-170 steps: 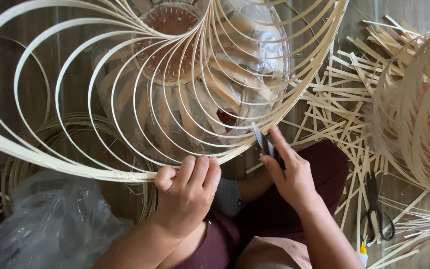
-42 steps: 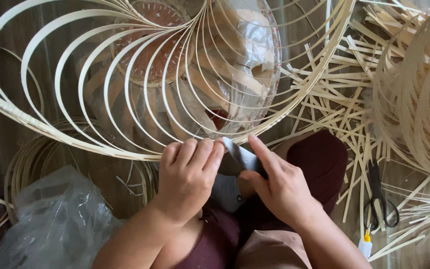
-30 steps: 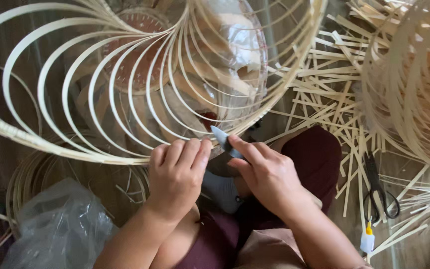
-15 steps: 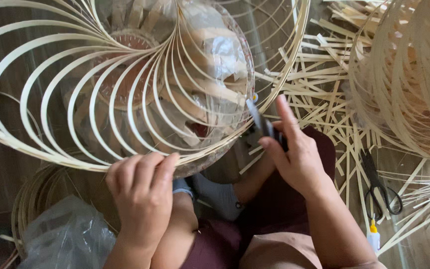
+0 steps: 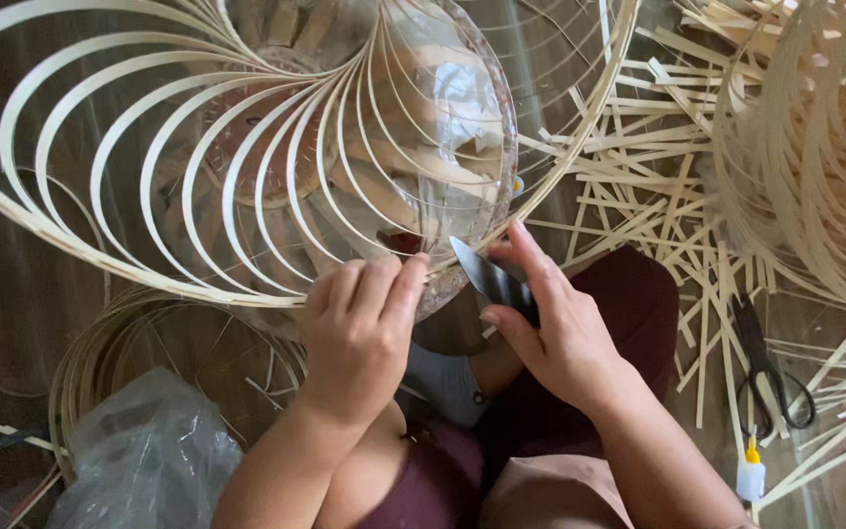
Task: The person constructs a woven bamboo lamp by gluing bamboo strips onto a frame and then trimming the excess strips with a knife.
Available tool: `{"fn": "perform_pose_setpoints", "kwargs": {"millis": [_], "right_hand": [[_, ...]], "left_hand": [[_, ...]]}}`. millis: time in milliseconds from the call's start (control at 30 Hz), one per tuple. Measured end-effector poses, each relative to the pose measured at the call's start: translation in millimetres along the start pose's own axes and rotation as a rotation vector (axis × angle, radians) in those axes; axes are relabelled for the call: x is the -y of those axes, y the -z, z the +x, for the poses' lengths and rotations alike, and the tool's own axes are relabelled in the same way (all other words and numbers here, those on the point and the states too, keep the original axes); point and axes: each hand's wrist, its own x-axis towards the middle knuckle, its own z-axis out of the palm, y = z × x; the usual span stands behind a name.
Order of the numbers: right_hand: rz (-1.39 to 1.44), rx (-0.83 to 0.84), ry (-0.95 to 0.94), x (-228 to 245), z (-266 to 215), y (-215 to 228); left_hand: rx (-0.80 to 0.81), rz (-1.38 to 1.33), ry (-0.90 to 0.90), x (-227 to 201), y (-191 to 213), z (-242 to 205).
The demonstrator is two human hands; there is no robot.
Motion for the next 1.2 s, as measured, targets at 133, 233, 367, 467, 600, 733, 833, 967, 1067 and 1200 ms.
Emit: {"fn": "perform_pose_setpoints", "kwargs": {"millis": [133,233,367,467,600,733,833,967,1067,1200], "right_hand": [[-0.12,0.036,-0.045,4.3,-4.1,2.5],[-0.234,0.013,-0.051,11.5,-2.5,3.5],[-0.333,0.057,-0.098,19.3,4.6,4.9],[-0.311,0.067,-0.135,20.0,7.6,5.6],[-0.186,-0.035,-0.023,16.7,8.4,2.2],[-0.15,-0.094,-0.029,8.6,13.2,-2.0],[-0.177,-0.129,-0.094,5.1,15.3,-0.7],[-0.042,-0.089,0.013,10.0,4.4,-0.3],[-0.046,0.016,0.018,17.7,-9.0,-6.8],[-0.111,0.046,0.042,26.1,-7.9,-10.4]], "left_hand": [[-0.014,0.027,0.012,-1.6,-2.8,-4.6],[0.006,0.026,-0.004,-1.1,-3.1,-7.1],[0.016,0.031,-0.042,-1.1,-5.5,-6.1],[-0.003,0.051,-0.061,-1.7,-7.8,-7.2],[-0.016,0.074,-0.052,-1.4,-10.2,-8.0],[-0.012,0.073,-0.053,-4.6,-11.8,-9.5],[0.003,0.069,-0.045,-5.6,-8.7,-9.9],[-0.006,0.027,0.005,-2.0,-2.7,-10.2],[0.004,0.004,0.022,-1.6,-1.6,-11.9],[0.01,0.01,0.023,-3.0,-1.2,-11.8]]}}
